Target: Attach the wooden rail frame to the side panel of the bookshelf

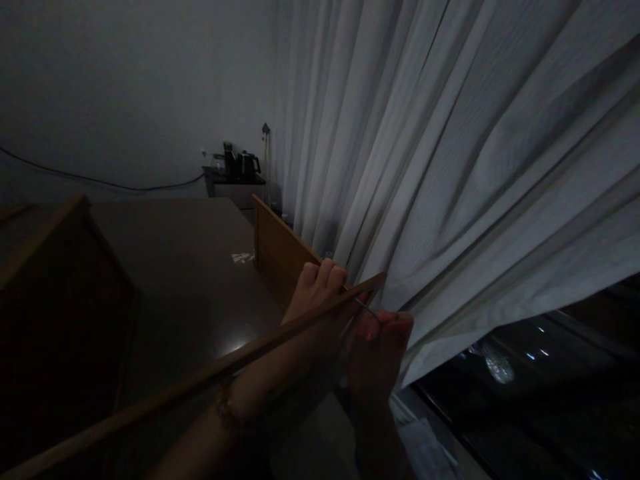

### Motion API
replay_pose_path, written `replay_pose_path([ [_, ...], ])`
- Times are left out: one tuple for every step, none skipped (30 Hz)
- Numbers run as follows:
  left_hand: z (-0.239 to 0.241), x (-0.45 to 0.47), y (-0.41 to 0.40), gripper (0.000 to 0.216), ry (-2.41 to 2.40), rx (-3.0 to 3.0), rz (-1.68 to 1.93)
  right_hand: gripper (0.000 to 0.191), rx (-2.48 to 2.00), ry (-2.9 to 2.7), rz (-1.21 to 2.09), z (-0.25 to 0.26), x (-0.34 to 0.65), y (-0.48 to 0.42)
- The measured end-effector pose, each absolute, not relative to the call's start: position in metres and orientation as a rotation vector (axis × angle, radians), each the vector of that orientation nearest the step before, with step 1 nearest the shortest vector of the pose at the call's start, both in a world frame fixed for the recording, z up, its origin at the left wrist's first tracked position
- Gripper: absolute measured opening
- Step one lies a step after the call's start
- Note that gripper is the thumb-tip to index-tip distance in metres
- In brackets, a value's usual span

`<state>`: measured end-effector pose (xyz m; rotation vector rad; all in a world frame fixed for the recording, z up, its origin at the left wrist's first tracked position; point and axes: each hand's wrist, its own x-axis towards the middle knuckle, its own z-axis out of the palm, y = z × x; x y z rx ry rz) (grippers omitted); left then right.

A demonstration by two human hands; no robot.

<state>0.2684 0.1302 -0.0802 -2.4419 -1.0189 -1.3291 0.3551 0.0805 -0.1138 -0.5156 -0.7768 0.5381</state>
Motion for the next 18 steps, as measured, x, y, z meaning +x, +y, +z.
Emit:
replay_pose_path([
  [-0.080,0.269,0.130,0.016,-1.007,-2.431,-1.330,0.030,-0.533,-0.780,0.484,-0.115,0.356,0.081],
  [-0.080,0.269,0.130,0.015,-0.998,-2.425,-1.330,0.029,-0.561,-0.792,0.408,-0.117,0.358,0.081],
  [-0.080,0.269,0.130,0.015,-0.993,-2.424,-1.330,0.027,-0.594,-0.814,0.321,-0.119,0.359,0.082],
  [-0.080,0.268,0.130,0.016,-0.994,-2.428,-1.333,0.024,-0.628,-0.844,0.232,-0.120,0.361,0.083],
  [-0.080,0.268,0.129,0.016,-0.997,-2.436,-1.341,0.022,-0.660,-0.879,0.150,-0.122,0.363,0.084],
  [-0.079,0.268,0.129,0.017,-1.002,-2.442,-1.350,0.022,-0.684,-0.920,0.084,-0.123,0.365,0.085],
  [-0.079,0.268,0.129,0.018,-1.001,-2.445,-1.359,0.023,-0.694,-0.965,0.040,-0.123,0.367,0.086],
  [-0.080,0.268,0.130,0.018,-0.995,-2.447,-1.366,0.025,-0.689,-1.009,0.019,-0.123,0.368,0.087],
  [-0.081,0.268,0.131,0.018,-0.986,-2.447,-1.370,0.027,-0.675,-1.051,0.017,-0.122,0.369,0.088],
  [-0.082,0.268,0.132,0.017,-0.975,-2.446,-1.371,0.029,-0.656,-1.083,0.026,-0.121,0.369,0.089],
  [-0.083,0.268,0.134,0.018,-0.961,-2.441,-1.374,0.030,-0.632,-1.100,0.045,-0.120,0.368,0.090],
  [-0.085,0.268,0.136,0.018,-0.953,-2.436,-1.379,0.031,-0.611,-1.106,0.072,-0.120,0.367,0.090],
  [-0.086,0.269,0.138,0.019,-0.946,-2.432,-1.388,0.032,-0.600,-1.097,0.108,-0.119,0.365,0.090],
  [-0.088,0.269,0.139,0.019,-0.944,-2.431,-1.393,0.034,-0.603,-1.078,0.147,-0.119,0.362,0.089],
  [-0.088,0.269,0.139,0.019,-0.947,-2.435,-1.394,0.036,-0.614,-1.057,0.183,-0.118,0.359,0.089],
  [-0.088,0.269,0.139,0.019,-0.956,-2.445,-1.392,0.039,-0.629,-1.032,0.209,-0.118,0.356,0.088],
  [-0.087,0.268,0.137,0.017,-0.972,-2.460,-1.387,0.042,-0.646,-1.015,0.225,-0.117,0.353,0.088],
  [-0.085,0.268,0.135,0.015,-0.992,-2.476,-1.378,0.045,-0.661,-1.002,0.237,-0.116,0.351,0.088],
])
